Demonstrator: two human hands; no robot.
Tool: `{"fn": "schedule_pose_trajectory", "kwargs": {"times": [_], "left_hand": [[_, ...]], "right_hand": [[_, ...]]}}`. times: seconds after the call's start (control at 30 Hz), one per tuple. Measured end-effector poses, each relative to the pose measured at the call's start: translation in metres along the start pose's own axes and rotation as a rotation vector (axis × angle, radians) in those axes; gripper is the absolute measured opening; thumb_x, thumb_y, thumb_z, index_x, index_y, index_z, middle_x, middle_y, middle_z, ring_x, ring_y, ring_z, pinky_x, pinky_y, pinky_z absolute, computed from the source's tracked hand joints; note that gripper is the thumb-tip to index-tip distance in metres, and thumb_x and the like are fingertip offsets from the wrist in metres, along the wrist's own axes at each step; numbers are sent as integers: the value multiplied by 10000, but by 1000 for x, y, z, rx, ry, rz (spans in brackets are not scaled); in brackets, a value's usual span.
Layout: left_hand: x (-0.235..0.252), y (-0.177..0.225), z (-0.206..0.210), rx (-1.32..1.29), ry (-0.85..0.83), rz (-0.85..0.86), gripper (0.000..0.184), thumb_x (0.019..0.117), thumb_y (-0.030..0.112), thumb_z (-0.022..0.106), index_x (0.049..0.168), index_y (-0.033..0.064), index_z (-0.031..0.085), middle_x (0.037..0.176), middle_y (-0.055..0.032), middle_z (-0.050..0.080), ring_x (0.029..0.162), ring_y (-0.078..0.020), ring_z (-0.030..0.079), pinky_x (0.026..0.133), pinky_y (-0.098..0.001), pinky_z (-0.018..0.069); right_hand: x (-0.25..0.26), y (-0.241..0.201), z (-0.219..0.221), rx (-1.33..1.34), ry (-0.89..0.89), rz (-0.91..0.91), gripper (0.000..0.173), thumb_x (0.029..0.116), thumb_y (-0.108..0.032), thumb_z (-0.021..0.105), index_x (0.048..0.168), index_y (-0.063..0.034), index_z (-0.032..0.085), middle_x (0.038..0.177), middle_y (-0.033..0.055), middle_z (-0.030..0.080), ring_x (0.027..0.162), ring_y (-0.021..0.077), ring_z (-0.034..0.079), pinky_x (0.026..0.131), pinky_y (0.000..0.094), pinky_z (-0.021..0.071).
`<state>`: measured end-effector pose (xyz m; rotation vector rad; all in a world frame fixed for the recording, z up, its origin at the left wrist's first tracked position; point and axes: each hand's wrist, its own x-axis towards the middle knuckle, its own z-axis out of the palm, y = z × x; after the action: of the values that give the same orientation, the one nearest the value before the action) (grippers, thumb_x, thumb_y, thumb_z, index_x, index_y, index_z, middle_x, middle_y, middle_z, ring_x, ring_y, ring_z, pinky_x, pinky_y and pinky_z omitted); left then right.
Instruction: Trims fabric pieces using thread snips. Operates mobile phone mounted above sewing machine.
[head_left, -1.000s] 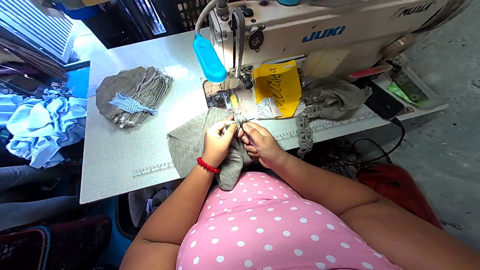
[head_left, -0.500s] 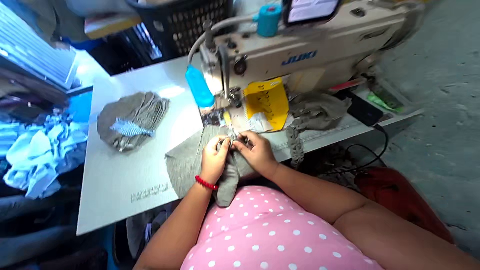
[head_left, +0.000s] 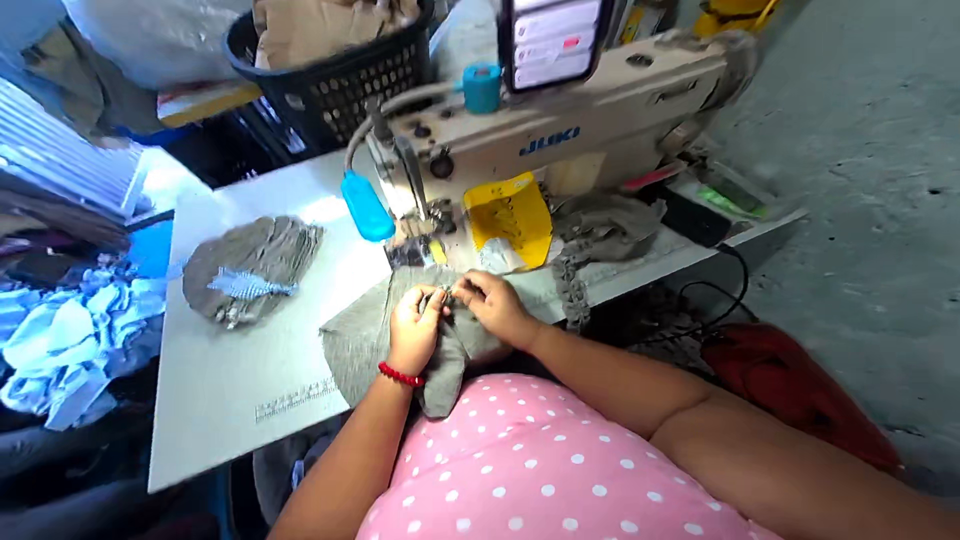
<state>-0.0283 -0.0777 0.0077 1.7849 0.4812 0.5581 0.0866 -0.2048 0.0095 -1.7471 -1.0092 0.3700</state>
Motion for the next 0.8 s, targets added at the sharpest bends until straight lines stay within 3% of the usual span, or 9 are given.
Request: {"fn": "schedule_pose_trajectory", "kwargs": {"times": [0.1,0.2,0.27,0.33,0.4,0.47,0.57,0.67,0.8], "left_hand": [[-3,0,-8,2,-77,35,121,1037,133,582,1012,51,667,974,-18,685,840,-63,657,786,-270,566],[-5,2,-10,-65,-143,122,147,1012,110,572,931,38,671,1297,-82,610,1227,-155,562,1040,-362,472],[-8,5,-10,-160,-155,88,144,1040,129,551,1011,37,658,1318,-88,653,1281,-170,590,1097,-393,478],[-11,7,-9,-206,-135,37,145,1057,173,538,1042,79,647,1171,-42,692,1101,-105,661,966,-324,549],[-12,6,-8,-199,-104,30,131,1063,186,537,1046,106,640,998,0,671,851,-44,641,759,-233,549],[-13,6,-7,-188,-87,34,123,1060,173,543,1047,101,641,968,1,655,791,-39,621,710,-215,536],[-14,7,-6,-196,-62,25,128,1062,185,549,1042,106,648,907,2,657,720,-38,614,646,-201,530],[-15,7,-5,-191,-23,6,125,1051,207,577,1037,121,667,845,7,650,641,-37,591,579,-189,511],[-16,10,-3,-173,5,-15,161,1046,241,595,1016,110,683,802,1,676,639,-50,620,589,-206,533]], "right_hand": [[4,4,-5,188,-47,-11,117,1023,-117,589,1009,-23,656,905,52,641,773,80,599,715,257,530],[14,11,-5,361,-33,30,105,1002,-76,583,1081,-25,628,920,-7,616,778,9,551,729,192,485],[14,11,-2,361,-14,8,148,980,-68,631,1121,-37,599,866,-15,601,716,14,539,674,185,474],[11,12,1,213,21,-48,202,969,-119,667,1140,-40,595,903,13,635,722,38,563,672,207,497],[5,6,1,55,114,-71,296,952,-197,692,1175,-15,625,981,98,632,767,133,575,680,300,506],[-3,-10,-7,93,163,-63,273,1017,-224,607,1188,-12,638,1010,84,629,768,109,588,666,267,524],[-27,-45,-17,484,-24,104,411,1114,-349,300,1137,-110,634,666,-45,487,480,31,406,431,177,349],[-37,-45,-7,725,-237,348,476,1111,-407,243,1133,-138,635,615,-61,426,449,24,340,423,173,305],[-34,-30,5,758,-231,467,445,1123,-412,249,1177,-153,608,633,-48,429,443,33,333,419,175,310]]}}
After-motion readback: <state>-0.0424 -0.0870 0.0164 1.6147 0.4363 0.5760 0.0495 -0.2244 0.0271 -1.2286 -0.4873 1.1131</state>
